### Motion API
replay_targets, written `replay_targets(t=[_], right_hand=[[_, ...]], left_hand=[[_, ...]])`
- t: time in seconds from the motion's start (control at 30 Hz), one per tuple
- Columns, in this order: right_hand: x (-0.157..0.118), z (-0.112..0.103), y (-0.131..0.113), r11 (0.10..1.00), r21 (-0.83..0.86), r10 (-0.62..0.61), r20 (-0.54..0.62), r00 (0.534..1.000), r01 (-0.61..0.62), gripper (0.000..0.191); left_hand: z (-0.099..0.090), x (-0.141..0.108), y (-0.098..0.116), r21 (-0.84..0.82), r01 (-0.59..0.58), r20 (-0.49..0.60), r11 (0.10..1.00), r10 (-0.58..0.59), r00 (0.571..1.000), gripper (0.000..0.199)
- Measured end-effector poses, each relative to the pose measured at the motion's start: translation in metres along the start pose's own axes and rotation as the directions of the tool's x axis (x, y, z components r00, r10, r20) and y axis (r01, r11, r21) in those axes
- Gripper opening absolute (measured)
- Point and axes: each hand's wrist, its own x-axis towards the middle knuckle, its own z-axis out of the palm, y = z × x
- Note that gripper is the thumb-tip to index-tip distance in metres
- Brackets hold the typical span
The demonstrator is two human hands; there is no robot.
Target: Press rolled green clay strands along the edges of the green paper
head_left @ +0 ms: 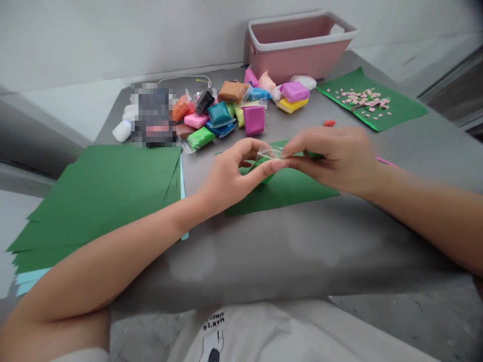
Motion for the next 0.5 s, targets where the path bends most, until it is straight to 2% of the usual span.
replay_targets(t=[0.07,0.13,0.33,0.4,0.5], right_hand=[[0.001,0.000,-0.005,0.997,0.025,0.074,0.026,0.997,-0.074,0.024],[0.003,0.000,-0.011,0.981,0.062,0.183,0.000,0.983,-0.182,0.027],[0.006,0.003,-0.021,0.891,0.203,0.432,-0.104,0.896,-0.406,0.023],[0.007,0.003,-0.019,0.859,0.243,0.484,-0.103,0.869,-0.450,0.033],[0.008,0.001,-0.015,0.820,0.212,0.543,0.005,0.840,-0.531,0.053]], left_hand=[[-0.001,0.000,0.007,0.012,0.013,-0.018,1.000,-0.013,1.000,0.052],[-0.002,0.001,0.012,-0.009,0.023,-0.040,1.000,-0.024,0.999,0.056],[-0.001,0.002,0.017,-0.146,0.126,-0.113,0.981,-0.143,0.983,0.056],[-0.001,0.003,0.017,-0.193,0.164,-0.136,0.967,-0.192,0.972,0.055],[-0.002,0.002,0.018,-0.233,0.206,-0.157,0.950,-0.246,0.957,0.052]])
